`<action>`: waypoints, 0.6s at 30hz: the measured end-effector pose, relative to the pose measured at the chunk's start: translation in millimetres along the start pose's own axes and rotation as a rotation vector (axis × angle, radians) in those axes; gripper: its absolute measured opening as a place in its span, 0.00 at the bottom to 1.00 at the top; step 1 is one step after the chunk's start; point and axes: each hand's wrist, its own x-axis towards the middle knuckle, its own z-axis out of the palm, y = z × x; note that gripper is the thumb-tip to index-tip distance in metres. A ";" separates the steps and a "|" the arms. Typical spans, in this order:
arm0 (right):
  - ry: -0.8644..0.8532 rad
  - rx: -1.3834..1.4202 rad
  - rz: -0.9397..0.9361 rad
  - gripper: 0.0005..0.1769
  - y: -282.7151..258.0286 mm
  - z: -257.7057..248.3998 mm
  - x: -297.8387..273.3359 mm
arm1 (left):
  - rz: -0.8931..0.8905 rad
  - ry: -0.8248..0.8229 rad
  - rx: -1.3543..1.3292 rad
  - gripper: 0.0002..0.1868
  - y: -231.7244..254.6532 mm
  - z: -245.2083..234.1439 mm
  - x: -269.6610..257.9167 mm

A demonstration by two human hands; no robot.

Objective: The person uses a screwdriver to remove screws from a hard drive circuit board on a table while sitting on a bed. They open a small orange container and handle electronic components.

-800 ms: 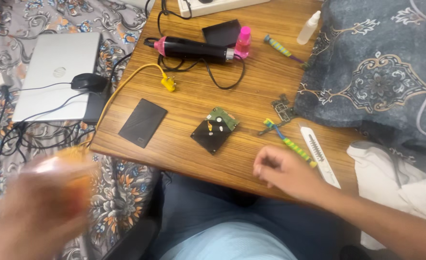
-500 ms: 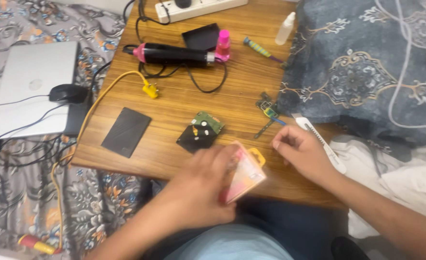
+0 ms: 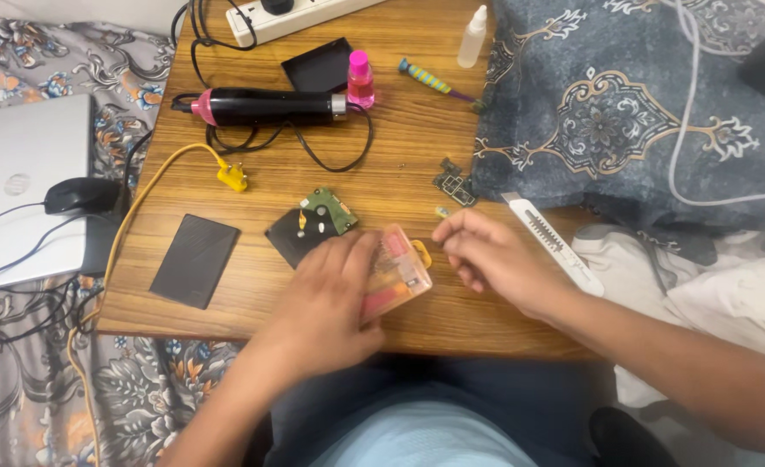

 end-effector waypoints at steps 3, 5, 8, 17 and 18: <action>-0.100 -0.301 -0.341 0.16 1.1 15.2 -0.1 | -0.031 0.017 0.022 0.52 -1.9 -2.2 -2.6; -0.048 -0.507 -0.288 0.21 -0.2 19.8 -5.6 | -0.053 0.073 0.005 0.53 2.2 3.6 -0.1; 0.001 -0.625 -0.296 0.23 1.7 23.0 -7.5 | -0.098 0.099 0.010 0.54 2.2 8.6 2.6; -0.139 -0.475 -0.463 0.20 12.0 8.0 0.7 | -0.062 0.213 -0.074 0.48 -1.3 14.5 -1.9; -0.127 -0.489 -0.419 0.19 11.7 8.2 1.1 | -0.052 0.219 -0.071 0.48 -1.9 15.1 -2.3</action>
